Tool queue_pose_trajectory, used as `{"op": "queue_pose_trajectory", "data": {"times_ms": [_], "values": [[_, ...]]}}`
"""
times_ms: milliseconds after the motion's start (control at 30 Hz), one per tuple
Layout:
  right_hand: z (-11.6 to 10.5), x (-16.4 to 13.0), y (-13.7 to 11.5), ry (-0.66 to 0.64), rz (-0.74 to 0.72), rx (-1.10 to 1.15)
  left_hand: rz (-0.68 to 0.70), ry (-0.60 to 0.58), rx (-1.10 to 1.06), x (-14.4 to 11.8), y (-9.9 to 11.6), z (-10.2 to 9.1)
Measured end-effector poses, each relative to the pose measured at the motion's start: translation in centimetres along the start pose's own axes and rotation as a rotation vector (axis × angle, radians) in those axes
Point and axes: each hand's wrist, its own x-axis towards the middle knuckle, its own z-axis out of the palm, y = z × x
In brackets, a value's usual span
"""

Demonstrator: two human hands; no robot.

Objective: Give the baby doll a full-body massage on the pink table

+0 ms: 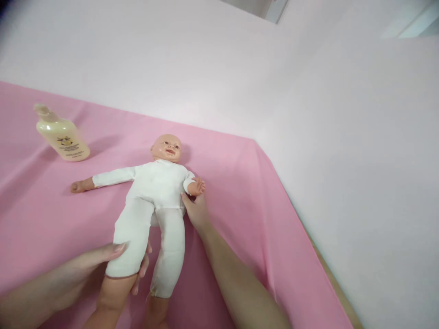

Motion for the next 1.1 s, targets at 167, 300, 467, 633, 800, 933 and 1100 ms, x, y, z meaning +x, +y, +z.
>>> {"op": "queue_pose_trajectory", "data": {"times_ms": [167, 300, 467, 633, 800, 933, 1100], "values": [[-0.2, 0.0, 0.1, -0.007, 0.002, -0.023, -0.006, 0.011, 0.033, -0.1, 0.1, 0.3], [-0.2, 0.0, 0.6, -0.007, 0.003, -0.019, 0.004, 0.012, 0.066, -0.2, 0.1, 0.5], [-0.2, 0.0, 0.6, 0.0, -0.009, -0.028, 0.007, 0.013, 0.07, -0.3, 0.2, 0.6], [-0.2, -0.1, 0.3, 0.004, 0.032, -0.019, 0.0, 0.019, 0.067, -0.2, 0.2, 0.6], [-0.3, -0.1, -0.1, -0.003, 0.01, -0.023, 0.01, 0.007, 0.077, -0.2, 0.1, 0.4], [-0.2, -0.1, -0.5, 0.0, 0.021, -0.017, -0.005, 0.02, 0.079, -0.1, -0.1, 0.2], [-0.2, -0.1, -0.7, 0.007, 0.045, -0.004, -0.01, 0.066, 0.086, 0.0, -0.2, 0.2]]}}
